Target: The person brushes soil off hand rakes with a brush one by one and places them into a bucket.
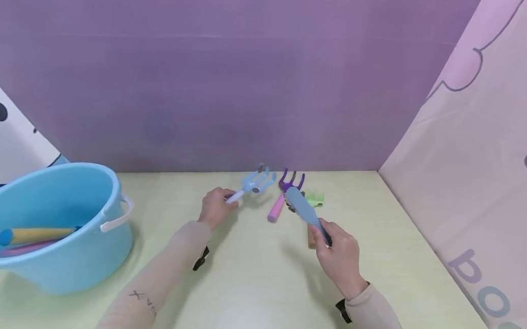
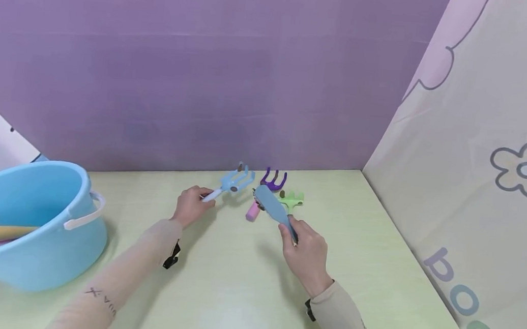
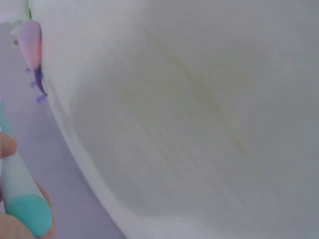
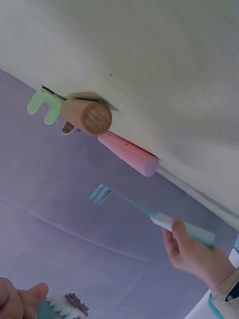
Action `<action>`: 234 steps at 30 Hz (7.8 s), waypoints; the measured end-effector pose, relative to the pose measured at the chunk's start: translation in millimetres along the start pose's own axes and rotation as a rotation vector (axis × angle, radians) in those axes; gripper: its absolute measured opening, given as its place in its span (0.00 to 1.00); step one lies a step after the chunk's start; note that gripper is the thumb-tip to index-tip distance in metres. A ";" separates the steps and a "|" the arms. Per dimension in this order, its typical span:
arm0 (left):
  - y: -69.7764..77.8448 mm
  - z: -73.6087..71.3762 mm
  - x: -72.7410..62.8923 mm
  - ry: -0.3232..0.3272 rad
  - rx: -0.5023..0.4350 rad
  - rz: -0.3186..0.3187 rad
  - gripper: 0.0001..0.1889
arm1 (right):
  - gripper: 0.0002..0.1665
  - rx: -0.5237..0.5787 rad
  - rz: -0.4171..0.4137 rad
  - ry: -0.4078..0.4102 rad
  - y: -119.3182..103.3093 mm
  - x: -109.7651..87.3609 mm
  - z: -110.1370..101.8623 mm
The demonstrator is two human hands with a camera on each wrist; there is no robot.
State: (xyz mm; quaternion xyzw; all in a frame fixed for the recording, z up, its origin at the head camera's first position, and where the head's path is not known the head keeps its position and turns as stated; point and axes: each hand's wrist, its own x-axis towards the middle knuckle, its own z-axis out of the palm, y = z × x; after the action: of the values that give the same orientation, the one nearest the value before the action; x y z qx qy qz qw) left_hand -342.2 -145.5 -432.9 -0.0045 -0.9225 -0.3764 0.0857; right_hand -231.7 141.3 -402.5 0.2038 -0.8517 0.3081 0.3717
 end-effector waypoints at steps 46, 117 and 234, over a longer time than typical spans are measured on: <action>28.4 -58.9 -108.2 0.016 -0.033 0.255 0.13 | 0.13 -0.010 -0.159 -0.059 -22.8 -7.3 22.0; 32.9 -62.8 -123.4 0.117 0.099 0.456 0.11 | 0.28 -0.355 -0.382 -0.019 -39.9 -9.7 30.0; 21.4 -56.4 -131.5 0.392 0.293 0.747 0.12 | 0.16 -0.169 -0.036 -0.371 -77.4 13.6 21.0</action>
State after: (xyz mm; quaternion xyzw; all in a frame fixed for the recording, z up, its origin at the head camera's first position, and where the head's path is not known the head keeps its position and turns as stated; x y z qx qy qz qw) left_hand -202.4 -162.0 -399.7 -0.2537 -0.8676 -0.1786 0.3886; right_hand -206.5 69.2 -374.5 0.2403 -0.9246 0.1860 0.2298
